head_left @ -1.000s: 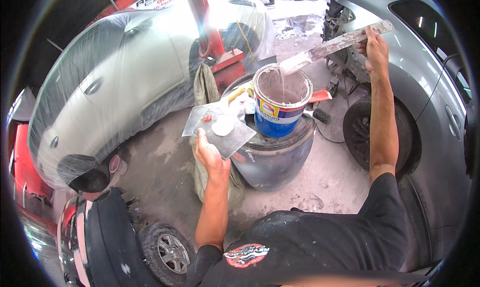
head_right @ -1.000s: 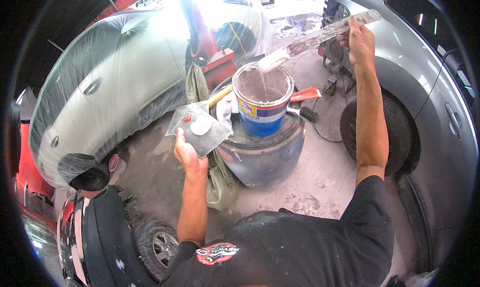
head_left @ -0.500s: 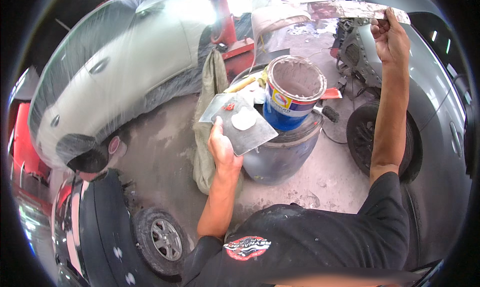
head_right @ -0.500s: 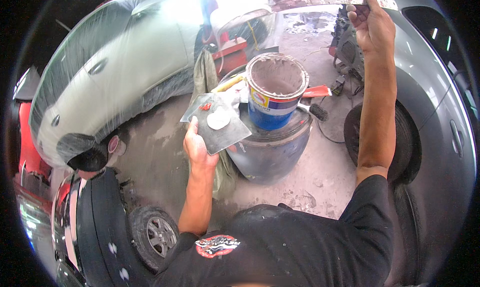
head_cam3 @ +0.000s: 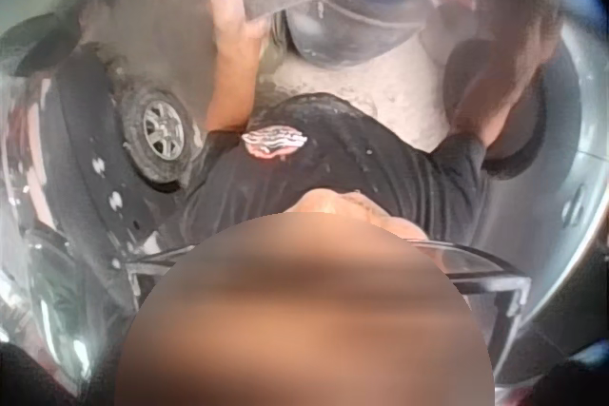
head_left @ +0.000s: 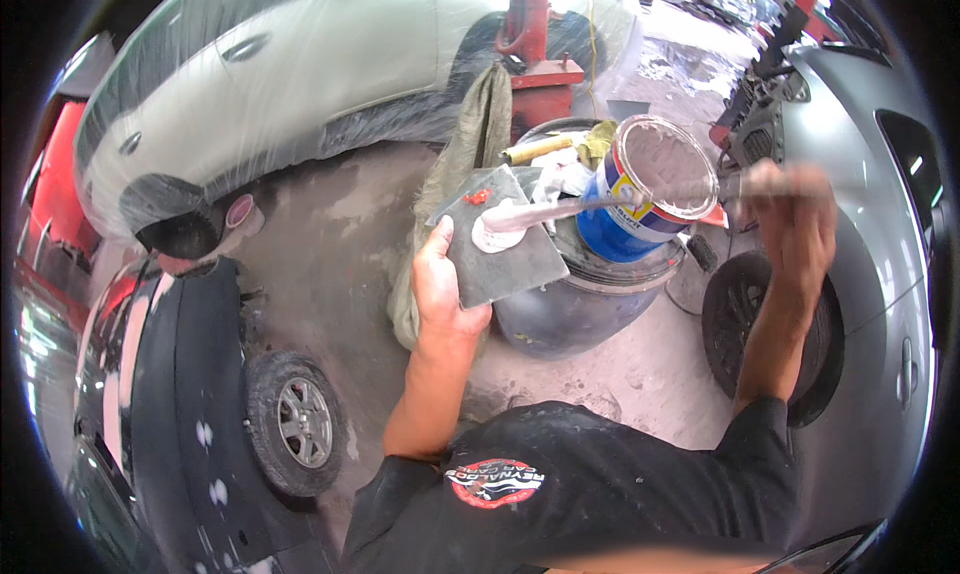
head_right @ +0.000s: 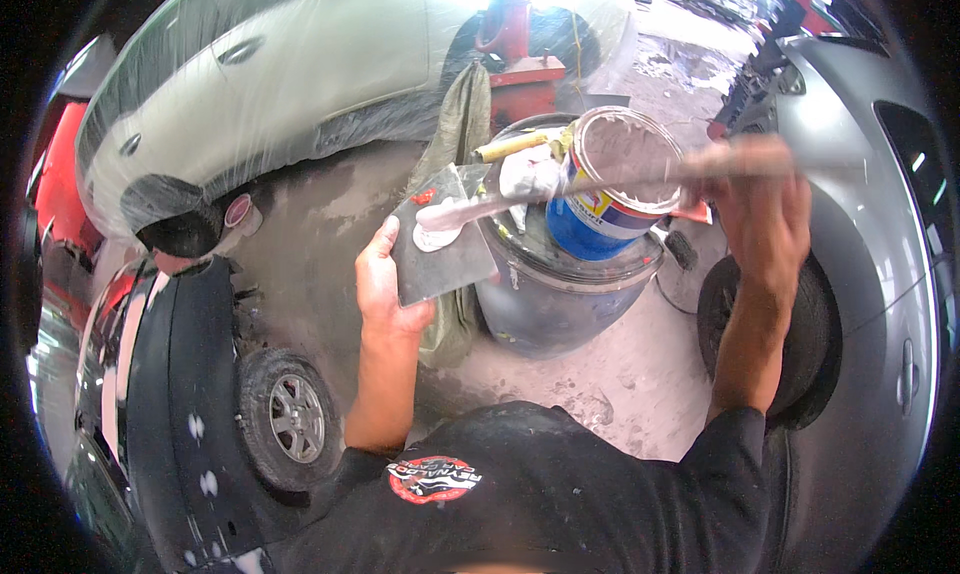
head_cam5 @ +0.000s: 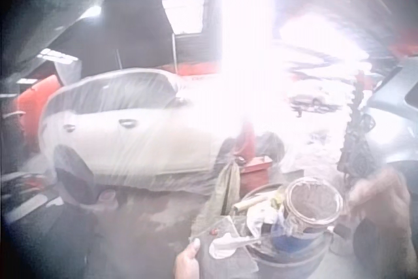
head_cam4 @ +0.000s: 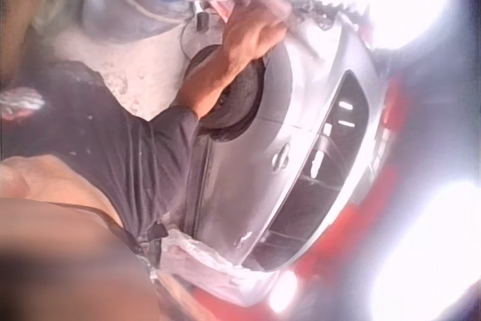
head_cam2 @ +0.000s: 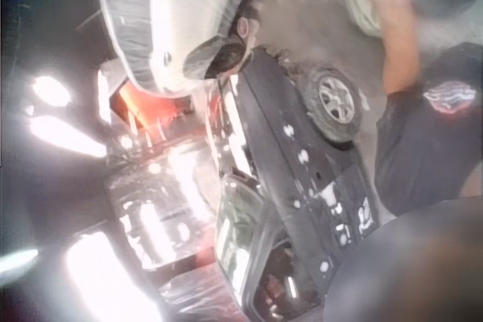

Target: The person mixes a white paste with a red hardener on a metal mixing card, then uses a spreader to apply the filler to a damaged area on a car's rear quarter panel. The person repeatedly smooths the filler over the panel surface.

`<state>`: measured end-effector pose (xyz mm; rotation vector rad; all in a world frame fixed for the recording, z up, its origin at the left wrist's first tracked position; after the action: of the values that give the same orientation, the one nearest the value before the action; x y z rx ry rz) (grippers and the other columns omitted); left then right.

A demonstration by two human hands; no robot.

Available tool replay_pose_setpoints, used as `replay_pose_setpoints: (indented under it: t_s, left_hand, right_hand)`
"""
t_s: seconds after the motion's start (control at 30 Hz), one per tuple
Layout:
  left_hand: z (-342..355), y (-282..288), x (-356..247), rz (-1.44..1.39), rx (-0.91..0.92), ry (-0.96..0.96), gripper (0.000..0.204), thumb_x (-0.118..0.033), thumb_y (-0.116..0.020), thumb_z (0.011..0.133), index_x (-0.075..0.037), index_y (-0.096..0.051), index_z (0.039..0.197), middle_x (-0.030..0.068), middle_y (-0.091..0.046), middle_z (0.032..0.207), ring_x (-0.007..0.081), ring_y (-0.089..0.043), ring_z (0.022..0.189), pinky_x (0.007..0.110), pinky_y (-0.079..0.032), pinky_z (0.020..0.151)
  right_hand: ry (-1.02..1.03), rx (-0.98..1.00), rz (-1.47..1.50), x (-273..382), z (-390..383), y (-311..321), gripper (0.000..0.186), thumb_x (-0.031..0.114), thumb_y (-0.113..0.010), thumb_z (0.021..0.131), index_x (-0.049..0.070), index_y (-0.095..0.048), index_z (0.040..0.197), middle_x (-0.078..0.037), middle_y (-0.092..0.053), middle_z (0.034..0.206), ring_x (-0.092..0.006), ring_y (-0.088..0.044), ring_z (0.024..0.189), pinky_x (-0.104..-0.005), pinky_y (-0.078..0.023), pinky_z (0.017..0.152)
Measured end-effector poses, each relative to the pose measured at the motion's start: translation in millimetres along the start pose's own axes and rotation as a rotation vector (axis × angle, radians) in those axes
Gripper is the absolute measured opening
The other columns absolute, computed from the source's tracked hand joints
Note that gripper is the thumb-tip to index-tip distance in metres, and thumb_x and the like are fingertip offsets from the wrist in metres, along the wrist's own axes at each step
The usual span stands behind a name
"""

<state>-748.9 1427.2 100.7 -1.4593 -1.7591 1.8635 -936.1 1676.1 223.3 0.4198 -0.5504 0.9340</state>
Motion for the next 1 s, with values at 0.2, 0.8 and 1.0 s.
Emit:
replay_pose_setpoints:
  t_s: [0.2,0.8,1.0]
  left_hand:
    - [26.7,25.5,9.1,-0.082,0.049,0.027,0.039,-0.024,-0.035,0.104,-0.001,-0.048,0.132,0.0174,-0.061,0.125,0.0342,-0.066,0.105,0.053,-0.059,0.073]
    - [8.6,16.8,42.0,-0.014,0.171,-0.006,0.042,-0.027,-0.041,0.104,0.002,-0.048,0.135,0.0144,-0.06,0.129,0.0282,-0.062,0.115,0.043,-0.049,0.101]
    - [15.9,41.2,33.4,0.058,0.198,-0.146,0.042,-0.025,-0.041,0.105,0.005,-0.046,0.135,0.0152,-0.058,0.129,0.0262,-0.061,0.116,0.04,-0.05,0.099]
  right_hand:
    - [0.148,0.303,-0.385,27.3,-1.3,2.2,0.032,0.033,-0.056,0.099,0.001,-0.061,0.105,-0.025,-0.067,0.094,-0.032,-0.063,0.082,-0.0426,-0.053,0.066]
    - [0.065,-0.426,0.256,32.5,-14.7,119.4,0.027,0.02,-0.054,0.102,-0.001,-0.061,0.118,-0.016,-0.066,0.115,-0.0253,-0.063,0.099,-0.0336,-0.056,0.085]
    - [0.034,-0.597,0.022,32.6,-43.1,176.1,0.024,0.018,-0.054,0.102,0.0,-0.064,0.114,-0.016,-0.069,0.112,-0.0267,-0.068,0.103,-0.037,-0.059,0.089]
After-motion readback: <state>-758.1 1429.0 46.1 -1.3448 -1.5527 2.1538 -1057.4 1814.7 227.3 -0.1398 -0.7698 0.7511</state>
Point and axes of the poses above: each hand's wrist, its own z-axis towards the middle knuckle, its own y-axis out of the back of the hand, x = y × z, the point moved 2 cm from there along z, towards the middle knuckle
